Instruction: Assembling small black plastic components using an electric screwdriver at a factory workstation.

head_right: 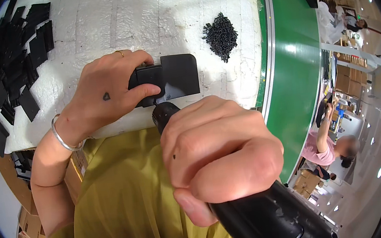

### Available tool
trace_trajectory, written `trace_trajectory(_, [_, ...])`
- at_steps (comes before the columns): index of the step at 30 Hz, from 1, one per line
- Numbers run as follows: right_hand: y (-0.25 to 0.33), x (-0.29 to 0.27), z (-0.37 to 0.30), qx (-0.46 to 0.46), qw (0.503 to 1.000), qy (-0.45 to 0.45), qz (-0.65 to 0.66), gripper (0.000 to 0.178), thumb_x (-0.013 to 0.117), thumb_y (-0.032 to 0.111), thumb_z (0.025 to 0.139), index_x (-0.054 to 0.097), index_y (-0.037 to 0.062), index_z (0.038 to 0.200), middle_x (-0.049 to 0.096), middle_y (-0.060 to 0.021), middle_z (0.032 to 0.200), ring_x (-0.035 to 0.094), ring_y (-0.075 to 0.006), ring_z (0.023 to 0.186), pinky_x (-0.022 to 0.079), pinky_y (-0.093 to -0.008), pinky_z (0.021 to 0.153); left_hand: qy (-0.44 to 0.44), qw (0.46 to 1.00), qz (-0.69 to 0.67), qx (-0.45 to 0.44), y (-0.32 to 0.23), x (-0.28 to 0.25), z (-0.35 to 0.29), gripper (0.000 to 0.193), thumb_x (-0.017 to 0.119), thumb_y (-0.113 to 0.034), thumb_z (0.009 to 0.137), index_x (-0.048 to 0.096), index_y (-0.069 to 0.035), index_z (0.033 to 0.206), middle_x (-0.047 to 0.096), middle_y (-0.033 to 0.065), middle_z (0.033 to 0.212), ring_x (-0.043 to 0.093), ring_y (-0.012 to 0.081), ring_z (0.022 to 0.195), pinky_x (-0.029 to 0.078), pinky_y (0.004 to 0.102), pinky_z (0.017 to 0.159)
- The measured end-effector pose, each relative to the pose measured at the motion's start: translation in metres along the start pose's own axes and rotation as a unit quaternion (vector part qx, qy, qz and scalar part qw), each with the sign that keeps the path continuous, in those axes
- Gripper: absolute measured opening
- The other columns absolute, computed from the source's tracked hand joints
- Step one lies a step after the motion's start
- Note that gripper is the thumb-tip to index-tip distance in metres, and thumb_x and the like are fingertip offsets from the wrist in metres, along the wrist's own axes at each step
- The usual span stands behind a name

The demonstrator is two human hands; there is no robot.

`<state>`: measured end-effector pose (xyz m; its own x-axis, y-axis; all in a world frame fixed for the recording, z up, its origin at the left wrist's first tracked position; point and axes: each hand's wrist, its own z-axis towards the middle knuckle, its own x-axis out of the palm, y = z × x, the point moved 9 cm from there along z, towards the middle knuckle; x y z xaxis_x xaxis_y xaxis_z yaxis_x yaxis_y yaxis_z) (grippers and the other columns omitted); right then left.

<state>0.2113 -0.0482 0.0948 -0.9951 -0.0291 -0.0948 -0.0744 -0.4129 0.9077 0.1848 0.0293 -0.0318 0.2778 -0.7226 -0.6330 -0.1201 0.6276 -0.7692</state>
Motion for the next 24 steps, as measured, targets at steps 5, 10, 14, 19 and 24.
trace_trajectory(5, [-0.006, 0.001, 0.0, 0.019, 1.0, 0.001, -0.003, 0.032, 0.068, 0.005, 0.077, 0.037, 0.0117, 0.083, 0.052, 0.0003, 0.059, 0.051, -0.012, 0.045, 0.042, -0.0244, 0.041, 0.007, 1.0, -0.008, -0.014, 0.003, 0.002, 0.001, 0.034, 0.068, -0.032, 0.074, 0.058, -0.007, 0.095, 0.061, 0.0108, 0.08, 0.058, 0.0312, 0.076, 0.044, 0.0384, 0.068])
trace_trajectory(10, [-0.006, -0.003, 0.0, -0.003, 1.0, -0.022, -0.005, 0.035, 0.069, 0.003, 0.074, 0.037, 0.0118, 0.083, 0.052, 0.0002, 0.058, 0.051, -0.0118, 0.044, 0.043, -0.0242, 0.041, 0.002, 1.0, -0.012, -0.013, 0.005, 0.001, 0.003, 0.031, 0.066, -0.032, 0.075, 0.058, -0.006, 0.091, 0.06, 0.0107, 0.078, 0.057, 0.0315, 0.074, 0.043, 0.0395, 0.068])
trace_trajectory(14, [-0.004, -0.003, 0.0, 0.003, 0.999, -0.03, -0.03, 0.034, 0.069, 0.006, 0.074, 0.038, 0.0125, 0.084, 0.052, 0.0016, 0.058, 0.05, -0.0098, 0.045, 0.041, -0.0221, 0.04, -0.005, 1.0, -0.02, -0.009, 0.004, -0.001, 0.004, 0.032, 0.067, -0.031, 0.074, 0.058, -0.006, 0.092, 0.06, 0.0113, 0.078, 0.057, 0.0317, 0.074, 0.044, 0.0389, 0.068])
trace_trajectory(19, [0.034, -0.056, -0.034, -0.081, 0.945, -0.301, 0.096, 0.032, 0.063, 0.008, 0.077, 0.042, 0.0084, 0.102, 0.051, -0.0011, 0.063, 0.048, -0.0139, 0.049, 0.04, -0.0262, 0.05, -0.113, 0.989, -0.091, 0.019, -0.005, -0.026, 0.009, 0.035, 0.071, -0.02, 0.073, 0.06, -0.007, 0.103, 0.062, 0.0076, 0.08, 0.059, 0.0229, 0.075, 0.045, 0.0317, 0.069])
trace_trajectory(24, [-0.031, -0.081, -0.051, 0.123, 0.899, -0.421, 0.003, 0.066, 0.071, 0.012, 0.067, 0.04, -0.001, 0.124, 0.055, -0.0136, 0.106, 0.054, -0.0147, 0.068, 0.045, -0.0276, 0.062, -0.224, 0.818, -0.524, -0.076, -0.006, -0.035, 0.006, 0.053, 0.074, -0.012, 0.076, 0.051, -0.002, 0.122, 0.05, -0.0038, 0.077, 0.049, 0.0026, 0.069, 0.042, 0.0168, 0.06])
